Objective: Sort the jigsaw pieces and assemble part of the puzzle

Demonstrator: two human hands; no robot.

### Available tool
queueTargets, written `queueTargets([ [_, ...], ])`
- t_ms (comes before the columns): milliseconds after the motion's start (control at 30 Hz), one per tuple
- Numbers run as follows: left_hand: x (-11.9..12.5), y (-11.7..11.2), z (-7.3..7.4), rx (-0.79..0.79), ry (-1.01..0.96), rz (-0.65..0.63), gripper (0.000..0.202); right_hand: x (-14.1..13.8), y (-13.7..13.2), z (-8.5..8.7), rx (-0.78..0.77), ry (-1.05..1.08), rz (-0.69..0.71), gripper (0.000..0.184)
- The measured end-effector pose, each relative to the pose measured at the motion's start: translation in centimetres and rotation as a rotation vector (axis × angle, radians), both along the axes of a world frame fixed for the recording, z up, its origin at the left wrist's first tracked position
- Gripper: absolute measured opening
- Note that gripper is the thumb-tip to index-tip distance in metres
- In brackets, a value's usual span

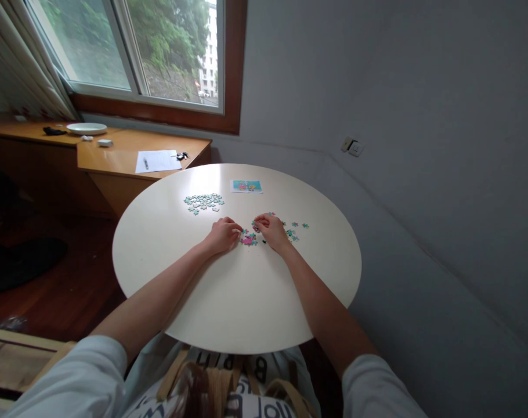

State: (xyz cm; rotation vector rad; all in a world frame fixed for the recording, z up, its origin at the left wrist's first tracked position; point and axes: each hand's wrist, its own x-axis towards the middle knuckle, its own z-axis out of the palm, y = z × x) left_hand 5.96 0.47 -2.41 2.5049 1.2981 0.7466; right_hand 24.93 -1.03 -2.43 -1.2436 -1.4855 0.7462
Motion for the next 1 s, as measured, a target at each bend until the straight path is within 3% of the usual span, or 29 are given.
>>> queueTargets([
  [200,-0.03,0.01,0.04,-0.004,0.003,0.006,0.027,-0.13,0.03,-0.1,0.026,-0.037,0.009,0.017],
  [500,-0.05,-0.01,0.13,-0.005,0.004,0.005,0.025,-0.31,0.06,-0.22,-0.021,-0.018,0.028,0.01],
  [700,-0.05,0.14,-0.04,-0.003,0.01,0.005,0.025,-0.29,-0.11,0.07,0.028,-0.041,0.011,0.008],
  [1000,-0.07,-0.02,0.14,-0.01,0.001,0.0,0.026,-0.32,-0.48,0.35,0.01,-0.044,0.0,0.027],
])
